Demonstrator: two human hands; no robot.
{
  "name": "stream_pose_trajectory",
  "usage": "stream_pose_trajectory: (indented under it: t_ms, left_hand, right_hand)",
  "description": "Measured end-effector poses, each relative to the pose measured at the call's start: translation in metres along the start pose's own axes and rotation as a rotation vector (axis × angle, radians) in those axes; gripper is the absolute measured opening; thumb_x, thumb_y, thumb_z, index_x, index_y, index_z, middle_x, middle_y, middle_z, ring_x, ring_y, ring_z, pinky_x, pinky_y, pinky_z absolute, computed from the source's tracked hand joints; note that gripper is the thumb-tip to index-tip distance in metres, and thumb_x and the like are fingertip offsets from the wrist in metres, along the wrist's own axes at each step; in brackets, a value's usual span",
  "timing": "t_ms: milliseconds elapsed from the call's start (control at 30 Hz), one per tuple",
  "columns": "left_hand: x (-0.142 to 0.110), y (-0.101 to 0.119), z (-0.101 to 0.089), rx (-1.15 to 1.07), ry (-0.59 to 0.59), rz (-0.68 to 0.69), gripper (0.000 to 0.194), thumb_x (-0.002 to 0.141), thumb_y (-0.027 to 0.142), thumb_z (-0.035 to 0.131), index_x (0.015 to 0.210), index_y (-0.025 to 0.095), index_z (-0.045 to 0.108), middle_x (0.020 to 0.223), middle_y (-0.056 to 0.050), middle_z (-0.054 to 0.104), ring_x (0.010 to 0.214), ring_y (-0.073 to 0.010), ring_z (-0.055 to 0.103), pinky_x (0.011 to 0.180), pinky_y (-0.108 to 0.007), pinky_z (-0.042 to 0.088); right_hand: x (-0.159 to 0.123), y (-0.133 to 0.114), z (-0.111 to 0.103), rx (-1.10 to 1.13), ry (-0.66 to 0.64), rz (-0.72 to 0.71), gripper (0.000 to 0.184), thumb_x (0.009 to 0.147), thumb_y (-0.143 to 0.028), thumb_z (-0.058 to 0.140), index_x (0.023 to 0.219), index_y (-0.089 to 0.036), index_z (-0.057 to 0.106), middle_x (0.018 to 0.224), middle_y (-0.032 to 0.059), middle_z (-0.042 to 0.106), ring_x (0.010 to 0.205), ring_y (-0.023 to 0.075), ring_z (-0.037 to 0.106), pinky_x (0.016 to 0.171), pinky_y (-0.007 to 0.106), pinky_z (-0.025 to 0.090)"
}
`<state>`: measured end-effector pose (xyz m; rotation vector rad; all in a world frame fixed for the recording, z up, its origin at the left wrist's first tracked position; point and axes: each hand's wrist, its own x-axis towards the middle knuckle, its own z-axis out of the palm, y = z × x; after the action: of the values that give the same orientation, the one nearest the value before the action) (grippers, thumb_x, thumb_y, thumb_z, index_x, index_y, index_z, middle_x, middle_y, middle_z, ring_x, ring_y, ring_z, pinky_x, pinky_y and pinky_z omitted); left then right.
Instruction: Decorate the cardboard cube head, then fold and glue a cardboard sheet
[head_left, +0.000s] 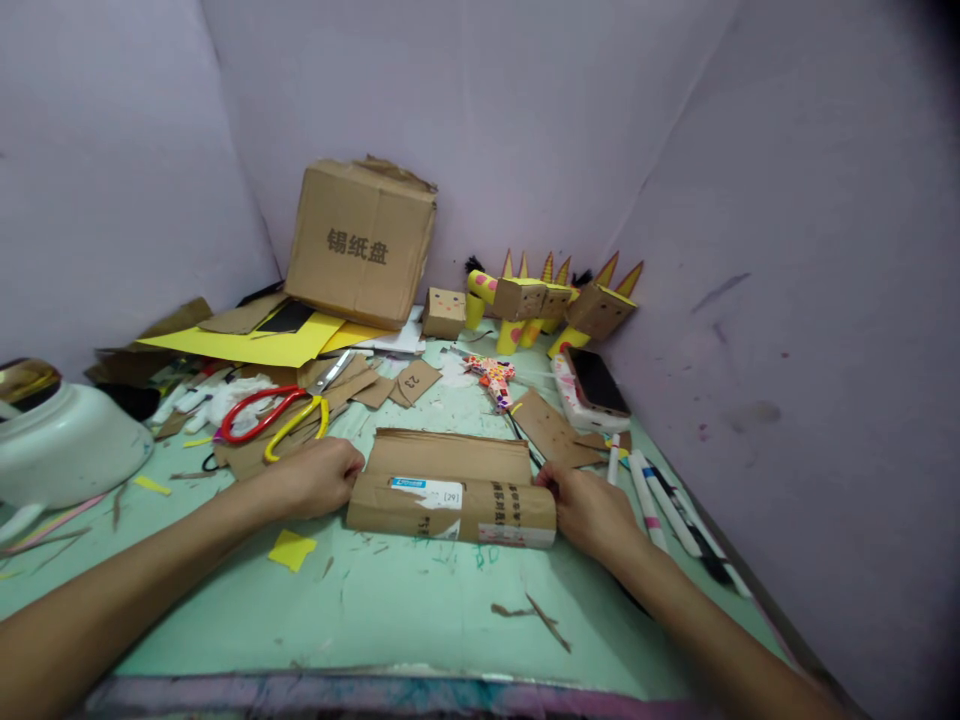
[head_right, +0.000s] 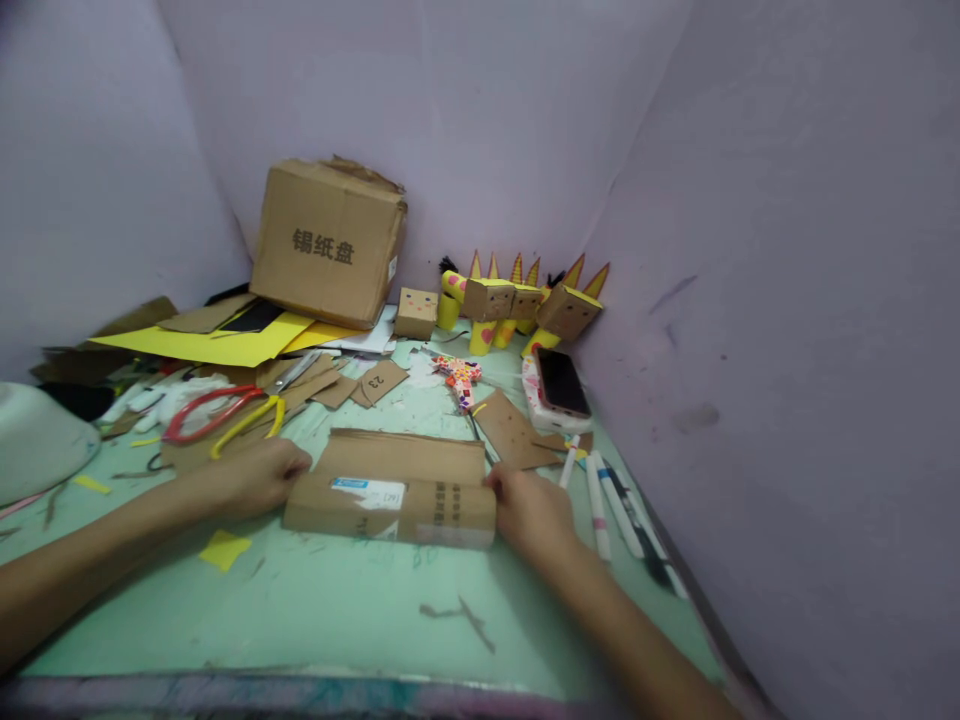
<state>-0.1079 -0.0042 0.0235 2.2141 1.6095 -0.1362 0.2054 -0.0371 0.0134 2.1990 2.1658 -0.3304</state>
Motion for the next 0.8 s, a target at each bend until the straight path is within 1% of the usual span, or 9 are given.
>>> stream_pose_trajectory:
  t_ms: [167, 267, 333, 433, 500, 600, 667, 733, 800]
  left_hand:
    - [-0.003, 0.001, -0.002, -0.002, -0.025, 0.027, 0.016, 0.071, 0.018, 0.05, 0.057, 0.02, 0.057, 0.06, -0.001, 0.062, 0.061, -0.0191, 0.059, 0.049, -0.024, 0.032]
    - [-0.004, -0.001, -0.001, -0.004, -0.019, 0.025, 0.015, 0.072, 0.02, 0.05, 0.059, 0.02, 0.058, 0.062, -0.001, 0.064, 0.063, -0.0198, 0.06, 0.05, -0.025, 0.033]
    - [-0.005, -0.002, 0.0, -0.002, 0.009, 0.009, 0.012, 0.071, 0.02, 0.051, 0.061, 0.021, 0.058, 0.064, -0.002, 0.064, 0.064, -0.0207, 0.06, 0.051, -0.025, 0.033]
    - [-0.005, -0.002, 0.002, -0.002, 0.08, -0.039, 0.008, 0.068, 0.021, 0.053, 0.071, 0.021, 0.06, 0.07, -0.004, 0.066, 0.068, -0.0233, 0.06, 0.052, -0.027, 0.033]
    - [-0.005, -0.001, 0.002, -0.02, 0.105, -0.068, 0.01, 0.067, 0.022, 0.055, 0.075, 0.021, 0.061, 0.072, -0.005, 0.066, 0.069, -0.0237, 0.06, 0.053, -0.027, 0.034]
    - [-0.004, 0.001, 0.004, -0.068, 0.104, -0.095, 0.009, 0.065, 0.022, 0.056, 0.072, 0.021, 0.061, 0.072, -0.005, 0.067, 0.069, -0.0234, 0.061, 0.054, -0.027, 0.035]
    - [-0.004, 0.0, 0.006, -0.093, 0.111, -0.119, 0.012, 0.064, 0.02, 0.056, 0.074, 0.02, 0.063, 0.075, -0.006, 0.068, 0.072, -0.0254, 0.062, 0.056, -0.028, 0.036]
    - [-0.004, -0.001, 0.01, -0.115, 0.129, -0.147, 0.021, 0.063, 0.018, 0.055, 0.081, 0.02, 0.065, 0.083, -0.01, 0.069, 0.079, -0.0284, 0.063, 0.059, -0.031, 0.038]
    - [-0.003, -0.004, 0.014, -0.146, 0.145, -0.166, 0.028, 0.063, 0.018, 0.055, 0.088, 0.019, 0.065, 0.091, -0.012, 0.069, 0.085, -0.0296, 0.063, 0.064, -0.032, 0.04]
  right_hand:
    - [-0.001, -0.002, -0.001, -0.026, -0.019, 0.005, 0.014, 0.081, -0.026, 0.052, 0.086, -0.025, 0.066, 0.085, 0.0065, 0.074, 0.085, 0.0274, 0.066, 0.052, 0.028, 0.022]
    - [-0.002, -0.002, -0.003, -0.029, -0.027, -0.002, 0.014, 0.081, -0.026, 0.053, 0.087, -0.025, 0.066, 0.086, 0.0068, 0.073, 0.087, 0.0278, 0.066, 0.053, 0.028, 0.022]
    - [-0.002, -0.003, -0.005, -0.027, -0.032, 0.008, 0.015, 0.079, -0.029, 0.056, 0.09, -0.024, 0.065, 0.086, 0.0079, 0.073, 0.086, 0.0289, 0.065, 0.053, 0.028, 0.023]
    - [-0.001, -0.003, -0.006, -0.007, -0.04, 0.016, 0.025, 0.075, -0.028, 0.061, 0.099, -0.021, 0.062, 0.086, 0.009, 0.072, 0.085, 0.0299, 0.065, 0.055, 0.028, 0.024]
    - [0.0, -0.001, -0.005, 0.033, -0.052, -0.017, 0.029, 0.074, -0.025, 0.062, 0.102, -0.02, 0.06, 0.086, 0.0068, 0.072, 0.083, 0.0264, 0.064, 0.056, 0.027, 0.027]
    - [0.002, 0.002, 0.0, 0.105, -0.069, -0.073, 0.028, 0.073, -0.02, 0.06, 0.101, -0.02, 0.056, 0.086, 0.0029, 0.07, 0.081, 0.0209, 0.063, 0.058, 0.025, 0.031]
    - [0.004, 0.005, 0.003, 0.14, -0.073, -0.085, 0.027, 0.073, -0.019, 0.059, 0.1, -0.019, 0.054, 0.084, 0.0023, 0.069, 0.079, 0.02, 0.062, 0.058, 0.025, 0.032]
    - [0.005, 0.007, 0.006, 0.171, -0.078, -0.09, 0.026, 0.072, -0.019, 0.059, 0.098, -0.019, 0.054, 0.081, 0.0019, 0.068, 0.075, 0.0195, 0.062, 0.058, 0.024, 0.033]
    - [0.007, 0.008, 0.008, 0.206, -0.089, -0.104, 0.024, 0.071, -0.018, 0.06, 0.094, -0.02, 0.054, 0.08, 0.0014, 0.069, 0.074, 0.0189, 0.062, 0.058, 0.024, 0.034]
